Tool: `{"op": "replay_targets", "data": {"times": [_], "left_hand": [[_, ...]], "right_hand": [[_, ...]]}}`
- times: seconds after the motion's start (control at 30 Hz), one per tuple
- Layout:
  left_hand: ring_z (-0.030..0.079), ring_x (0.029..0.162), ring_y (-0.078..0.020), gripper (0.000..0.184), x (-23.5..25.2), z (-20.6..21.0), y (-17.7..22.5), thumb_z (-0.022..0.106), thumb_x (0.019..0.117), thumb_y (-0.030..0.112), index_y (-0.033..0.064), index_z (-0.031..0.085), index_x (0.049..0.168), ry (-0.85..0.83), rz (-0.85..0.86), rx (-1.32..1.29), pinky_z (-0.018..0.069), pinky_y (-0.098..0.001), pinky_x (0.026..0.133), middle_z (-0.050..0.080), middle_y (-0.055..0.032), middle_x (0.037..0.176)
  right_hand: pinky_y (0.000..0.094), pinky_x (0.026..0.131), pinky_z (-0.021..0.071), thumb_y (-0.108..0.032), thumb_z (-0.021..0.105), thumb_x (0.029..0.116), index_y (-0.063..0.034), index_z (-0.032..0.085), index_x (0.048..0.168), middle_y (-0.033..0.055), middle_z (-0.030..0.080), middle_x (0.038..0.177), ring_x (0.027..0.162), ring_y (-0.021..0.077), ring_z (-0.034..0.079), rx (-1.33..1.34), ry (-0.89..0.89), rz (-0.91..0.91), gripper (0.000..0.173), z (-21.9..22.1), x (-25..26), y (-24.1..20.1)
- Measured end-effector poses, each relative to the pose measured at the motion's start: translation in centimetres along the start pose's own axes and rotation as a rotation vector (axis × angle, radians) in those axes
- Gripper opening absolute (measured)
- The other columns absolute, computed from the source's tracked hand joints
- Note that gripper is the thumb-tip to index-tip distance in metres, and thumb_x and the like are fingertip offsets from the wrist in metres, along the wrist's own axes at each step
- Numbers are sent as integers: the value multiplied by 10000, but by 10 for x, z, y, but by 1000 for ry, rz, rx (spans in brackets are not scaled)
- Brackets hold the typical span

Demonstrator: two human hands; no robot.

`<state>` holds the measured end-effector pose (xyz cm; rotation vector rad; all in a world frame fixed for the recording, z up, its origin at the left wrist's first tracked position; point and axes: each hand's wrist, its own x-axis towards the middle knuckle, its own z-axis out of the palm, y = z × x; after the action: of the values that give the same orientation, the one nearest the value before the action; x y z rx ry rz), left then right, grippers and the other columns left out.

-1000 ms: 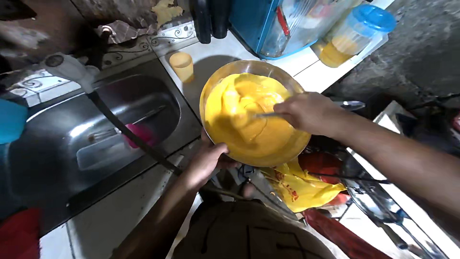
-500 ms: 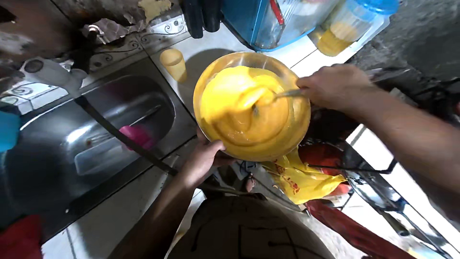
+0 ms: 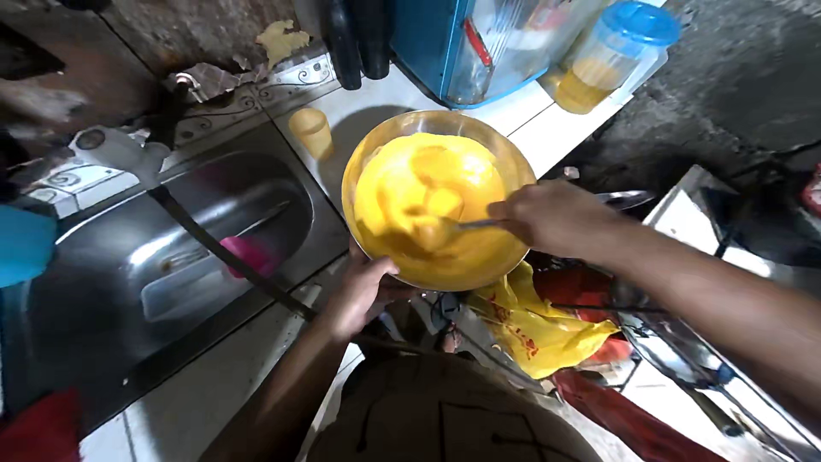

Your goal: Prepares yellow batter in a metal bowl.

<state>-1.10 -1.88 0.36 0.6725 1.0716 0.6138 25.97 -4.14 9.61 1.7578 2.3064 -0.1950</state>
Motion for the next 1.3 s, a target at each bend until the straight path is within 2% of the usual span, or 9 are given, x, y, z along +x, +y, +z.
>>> {"op": "replay_targets", "data": {"times": [0.1, 0.17, 0.23, 0.4, 0.6, 0.7, 0.83, 1.07, 1.3], "left_hand": [[738, 823, -371, 693, -1, -7, -4, 456, 971, -19, 102, 109, 1559, -36, 2, 21, 651, -473, 672, 654, -261, 1125], [738, 803, -374, 626, 0, -7, -5, 443, 976, -19, 80, 157, 1524, -47, 6, 36, 648, -474, 669, 670, -265, 1079], [741, 778, -365, 585, -1, -7, -5, 429, 976, -18, 66, 190, 1504, -32, -4, 50, 648, -464, 665, 680, -266, 1041], [734, 766, -307, 491, -9, -18, 5, 421, 978, -27, 29, 287, 1448, 38, -57, 90, 639, -420, 630, 671, -210, 1041], [740, 797, -262, 691, -11, -35, 1, 520, 993, 84, 125, 167, 1586, 56, 85, 184, 642, -384, 626, 657, -184, 1166], [693, 1011, -206, 894, -7, -39, -5, 649, 913, 157, 192, 122, 1635, 181, 321, 346, 621, -360, 733, 456, -162, 1485], [581, 1265, -168, 928, -4, -38, -14, 665, 898, 248, 293, 114, 1643, 258, 520, 480, 576, -370, 915, 315, -102, 1624], [509, 1355, -128, 825, 12, -42, -49, 489, 983, 360, 158, 52, 1654, 290, 842, 703, 487, -366, 1063, 383, -151, 1592], [478, 1382, -106, 868, 7, -39, -44, 498, 963, 321, 207, -16, 1653, 274, 741, 687, 468, -365, 1088, 357, -120, 1612]], "right_hand": [[632, 781, 550, -217, 647, 1021, -144, 740, 1095, 169, 722, 985, 977, 415, 696, -65, -231, 292, 139, -25, -4, 22], [644, 762, 548, -113, 627, 1008, -111, 733, 1133, 227, 718, 1012, 981, 468, 692, -89, -128, 366, 164, -23, 9, 12], [602, 764, 556, 10, 620, 959, -105, 732, 1195, 225, 709, 995, 940, 455, 693, -90, -48, 221, 285, -13, 12, -13], [490, 505, 521, -20, 777, 837, -143, 763, 932, 83, 648, 748, 632, 313, 662, -175, 230, -112, 157, -9, -42, -10], [541, 463, 473, -170, 517, 1035, -60, 763, 1156, 197, 730, 901, 627, 398, 678, -129, 696, 130, 296, 16, -105, 1], [476, 537, 520, -223, 599, 1041, -47, 774, 1102, 207, 754, 891, 671, 343, 716, -48, 872, 251, 255, 40, -115, -8], [311, 647, 568, -156, 662, 1008, 25, 759, 1073, 192, 755, 871, 727, 218, 725, 99, 1020, 302, 215, 65, -109, -27], [240, 697, 570, -156, 681, 996, 34, 759, 1069, 173, 757, 888, 757, 149, 718, 245, 1046, 316, 218, 98, -102, -31], [233, 723, 572, -160, 689, 985, 17, 767, 1066, 155, 764, 903, 789, 142, 724, 267, 1059, 300, 209, 112, -101, -30]]}}
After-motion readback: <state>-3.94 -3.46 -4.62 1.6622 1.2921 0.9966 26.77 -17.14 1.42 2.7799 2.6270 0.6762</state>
